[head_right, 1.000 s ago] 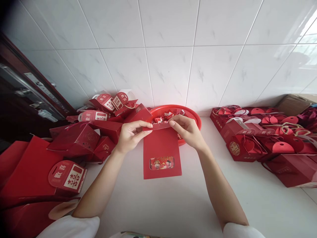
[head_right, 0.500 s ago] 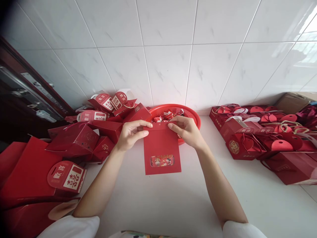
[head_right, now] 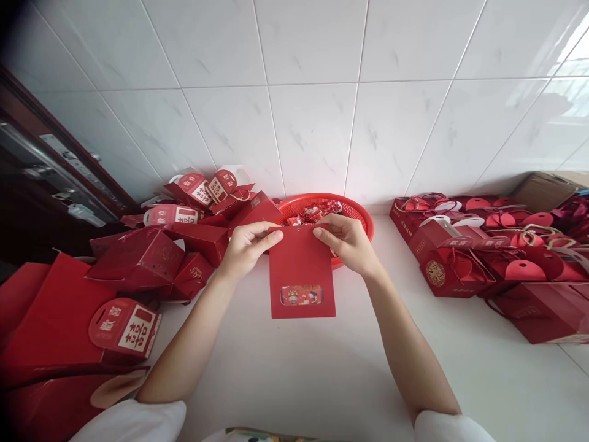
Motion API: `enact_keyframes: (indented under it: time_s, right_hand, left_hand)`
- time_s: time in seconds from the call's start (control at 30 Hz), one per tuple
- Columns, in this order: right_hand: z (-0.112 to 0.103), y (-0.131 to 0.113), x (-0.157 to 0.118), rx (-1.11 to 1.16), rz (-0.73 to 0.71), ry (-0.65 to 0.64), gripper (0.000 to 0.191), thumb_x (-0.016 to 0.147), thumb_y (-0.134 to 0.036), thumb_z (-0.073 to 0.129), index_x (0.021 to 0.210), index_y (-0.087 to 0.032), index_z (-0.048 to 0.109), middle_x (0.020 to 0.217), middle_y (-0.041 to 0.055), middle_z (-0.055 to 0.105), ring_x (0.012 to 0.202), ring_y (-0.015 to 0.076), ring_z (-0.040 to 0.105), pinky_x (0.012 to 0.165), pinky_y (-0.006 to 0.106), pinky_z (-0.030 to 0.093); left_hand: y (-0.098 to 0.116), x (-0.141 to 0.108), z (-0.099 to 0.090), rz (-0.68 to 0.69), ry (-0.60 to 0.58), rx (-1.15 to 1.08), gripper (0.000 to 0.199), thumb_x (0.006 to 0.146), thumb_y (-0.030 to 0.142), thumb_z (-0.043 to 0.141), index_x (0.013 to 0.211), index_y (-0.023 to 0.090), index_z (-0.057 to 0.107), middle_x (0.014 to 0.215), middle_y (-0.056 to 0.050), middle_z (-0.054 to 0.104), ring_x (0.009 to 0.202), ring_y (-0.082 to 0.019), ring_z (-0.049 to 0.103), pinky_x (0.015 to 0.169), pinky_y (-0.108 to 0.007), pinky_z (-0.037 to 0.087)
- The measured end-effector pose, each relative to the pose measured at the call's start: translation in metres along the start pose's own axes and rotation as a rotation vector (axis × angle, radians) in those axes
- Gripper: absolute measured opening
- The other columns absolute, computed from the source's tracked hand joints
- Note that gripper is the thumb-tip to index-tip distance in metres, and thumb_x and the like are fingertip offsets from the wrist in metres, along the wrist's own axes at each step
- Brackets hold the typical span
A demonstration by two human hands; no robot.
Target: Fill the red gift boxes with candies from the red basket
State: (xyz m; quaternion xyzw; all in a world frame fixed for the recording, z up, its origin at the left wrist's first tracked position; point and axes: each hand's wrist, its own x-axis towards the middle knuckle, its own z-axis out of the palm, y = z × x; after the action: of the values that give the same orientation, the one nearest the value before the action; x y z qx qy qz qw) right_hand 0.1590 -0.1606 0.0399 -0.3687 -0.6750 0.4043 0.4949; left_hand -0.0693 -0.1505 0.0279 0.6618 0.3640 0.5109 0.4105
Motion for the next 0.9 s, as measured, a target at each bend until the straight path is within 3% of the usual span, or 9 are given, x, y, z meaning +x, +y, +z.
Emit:
enact_keyframes:
  time_s: [0.53, 0.7, 0.9]
  right_hand:
    - [-0.002, 0.003, 0.002, 0.027, 0.074, -0.047, 0.032, 0.086, -0.049, 0.073, 0.086, -0.017, 0.070, 0.078, 0.0043, 0.068, 0.063, 0.0157, 0.063, 0.049, 0.025, 0.049]
    - [-0.007, 0.003, 0.002, -0.022, 0.000, -0.046, 0.035, 0.086, -0.053, 0.072, 0.089, -0.018, 0.071, 0.082, 0.0051, 0.070, 0.069, 0.0174, 0.065, 0.056, 0.027, 0.052]
    - [-0.020, -0.002, -0.009, -0.270, -0.150, 0.031, 0.038, 0.090, -0.056, 0.066, 0.083, -0.019, 0.071, 0.076, 0.0042, 0.067, 0.068, 0.0169, 0.061, 0.060, 0.028, 0.050]
  left_hand:
    - [0.000, 0.000, 0.004, -0.001, -0.006, 0.020, 0.029, 0.081, 0.045, 0.075, 0.081, 0.016, 0.076, 0.070, -0.001, 0.071, 0.066, -0.016, 0.065, 0.063, -0.026, 0.051]
    - [-0.004, 0.001, 0.005, 0.003, 0.000, 0.017, 0.031, 0.080, 0.045, 0.076, 0.089, 0.016, 0.077, 0.075, -0.002, 0.074, 0.071, -0.018, 0.068, 0.066, -0.027, 0.053]
    - [-0.009, 0.003, 0.011, 0.001, -0.076, 0.017, 0.041, 0.081, 0.051, 0.076, 0.105, 0.018, 0.077, 0.098, -0.008, 0.079, 0.090, -0.024, 0.074, 0.077, -0.032, 0.060]
